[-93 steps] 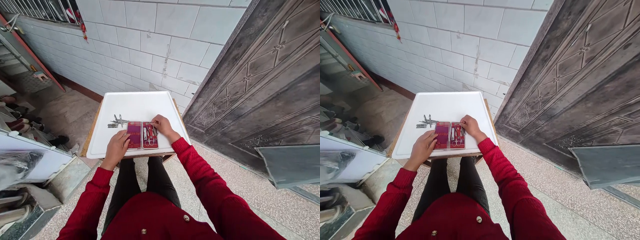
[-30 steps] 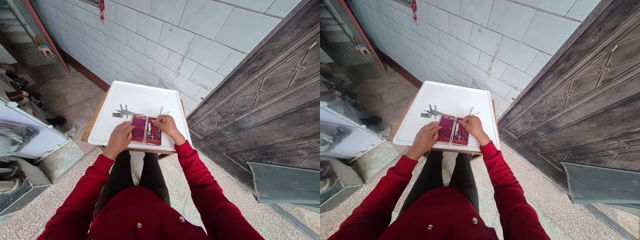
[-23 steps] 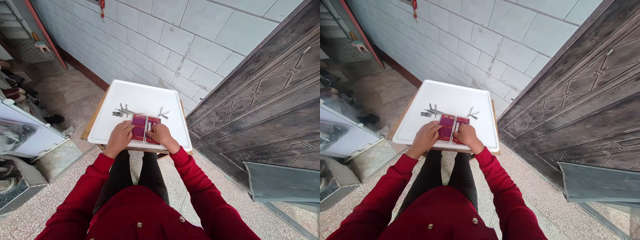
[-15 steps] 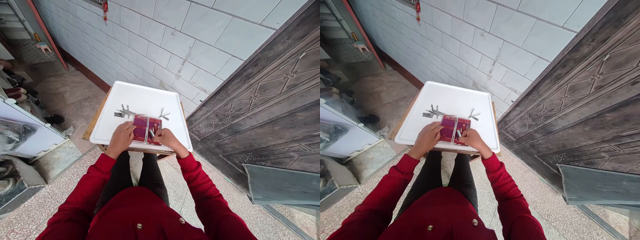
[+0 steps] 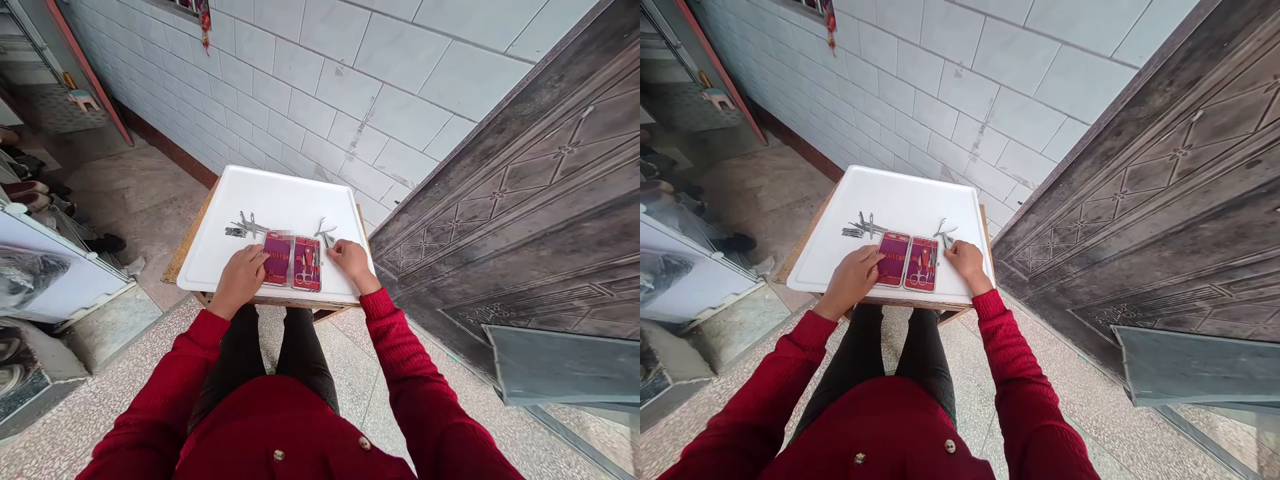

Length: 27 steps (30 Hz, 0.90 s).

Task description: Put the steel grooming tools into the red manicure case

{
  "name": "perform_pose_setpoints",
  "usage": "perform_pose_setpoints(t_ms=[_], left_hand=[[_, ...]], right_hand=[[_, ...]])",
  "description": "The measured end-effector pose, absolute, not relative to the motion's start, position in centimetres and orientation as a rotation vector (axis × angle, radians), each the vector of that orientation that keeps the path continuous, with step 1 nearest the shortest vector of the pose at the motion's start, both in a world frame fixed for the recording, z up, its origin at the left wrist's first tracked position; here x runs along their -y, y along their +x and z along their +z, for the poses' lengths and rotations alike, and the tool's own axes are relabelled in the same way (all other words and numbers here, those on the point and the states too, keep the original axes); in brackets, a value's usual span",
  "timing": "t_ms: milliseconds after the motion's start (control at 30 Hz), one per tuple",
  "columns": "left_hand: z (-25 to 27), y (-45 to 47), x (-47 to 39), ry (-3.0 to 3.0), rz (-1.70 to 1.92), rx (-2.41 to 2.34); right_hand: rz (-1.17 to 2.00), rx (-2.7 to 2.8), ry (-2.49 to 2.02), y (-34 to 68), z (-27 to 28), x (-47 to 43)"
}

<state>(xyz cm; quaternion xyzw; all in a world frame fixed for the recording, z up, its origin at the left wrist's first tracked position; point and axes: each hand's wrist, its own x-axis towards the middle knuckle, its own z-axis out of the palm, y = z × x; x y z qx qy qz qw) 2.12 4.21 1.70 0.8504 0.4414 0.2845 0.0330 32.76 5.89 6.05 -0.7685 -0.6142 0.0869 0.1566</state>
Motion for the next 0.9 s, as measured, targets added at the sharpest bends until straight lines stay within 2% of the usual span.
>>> perform_pose_setpoints(t_ms=[200,367,667,767,900], left_hand=[[1.7,2.2,-4.2,2.633,0.889,-1.374],[1.6,2.2,-4.4,2.627,0.876,-1.366],[1.7,2.1,-4.4,2.606,0.863,-1.358],[1.8,2.1,-4.3,2.611,0.858,-1.353],[1.6,2.1,-4.4,2.628,0.872,-1.371]], right_hand=[[0.227,1.706,-2.026,32.3,5.3,-5.0],[0.5,1.772,-1.87,30.7,4.8,-5.8],[0.992,1.305,-1.511,31.1,4.9,-7.0],[0.985,1.199,-1.425,31.7,5.1,-7.9],[0.805,1.17,-1.552,32.8,5.3,-10.6]])
